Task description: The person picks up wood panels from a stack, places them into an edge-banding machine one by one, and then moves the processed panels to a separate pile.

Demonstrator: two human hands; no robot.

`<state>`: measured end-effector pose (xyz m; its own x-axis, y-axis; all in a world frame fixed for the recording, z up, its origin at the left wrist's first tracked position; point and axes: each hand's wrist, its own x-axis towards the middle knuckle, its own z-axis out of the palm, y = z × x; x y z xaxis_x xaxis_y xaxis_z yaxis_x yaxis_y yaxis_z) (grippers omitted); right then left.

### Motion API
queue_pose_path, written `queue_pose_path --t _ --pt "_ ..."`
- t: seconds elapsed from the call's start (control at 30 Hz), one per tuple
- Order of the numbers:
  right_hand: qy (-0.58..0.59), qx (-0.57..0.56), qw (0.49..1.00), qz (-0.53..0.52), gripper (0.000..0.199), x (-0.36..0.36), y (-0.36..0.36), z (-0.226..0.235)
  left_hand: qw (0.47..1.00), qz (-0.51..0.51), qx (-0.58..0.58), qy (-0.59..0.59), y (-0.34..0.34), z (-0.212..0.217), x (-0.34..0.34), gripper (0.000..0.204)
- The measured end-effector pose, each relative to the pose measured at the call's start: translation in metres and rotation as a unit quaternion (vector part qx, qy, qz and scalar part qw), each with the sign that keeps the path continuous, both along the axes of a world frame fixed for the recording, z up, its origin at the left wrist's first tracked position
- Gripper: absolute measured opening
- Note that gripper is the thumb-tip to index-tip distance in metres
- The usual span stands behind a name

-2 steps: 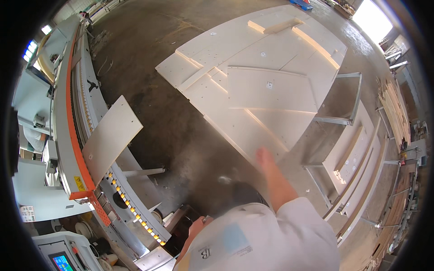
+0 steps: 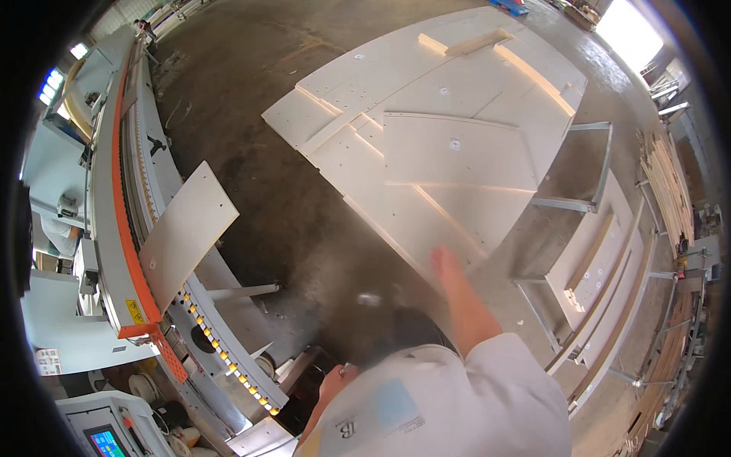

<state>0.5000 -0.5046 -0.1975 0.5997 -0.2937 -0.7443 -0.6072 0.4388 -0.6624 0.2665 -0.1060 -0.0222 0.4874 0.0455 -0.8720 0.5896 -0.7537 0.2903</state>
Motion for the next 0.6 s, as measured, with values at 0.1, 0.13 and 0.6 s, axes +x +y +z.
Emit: queue_pose_path --t 0.1,0.13,0.6 --pt "-0.029 0.004 0.999 0.043 0.053 0.057 0.003 -0.01 0.994 0.072 -0.035 -0.07 -0.013 -0.01 0.001 0.045" --pt "-0.041 0.006 0.997 0.063 0.056 0.08 0.006 -0.015 0.994 0.089 -0.018 -0.057 -0.019 -0.005 0.007 0.046" --pt "-0.076 0.197 0.968 -0.137 0.05 0.226 0.033 -0.089 0.99 0.138 -0.017 0.018 -0.091 0.036 0.106 0.034"
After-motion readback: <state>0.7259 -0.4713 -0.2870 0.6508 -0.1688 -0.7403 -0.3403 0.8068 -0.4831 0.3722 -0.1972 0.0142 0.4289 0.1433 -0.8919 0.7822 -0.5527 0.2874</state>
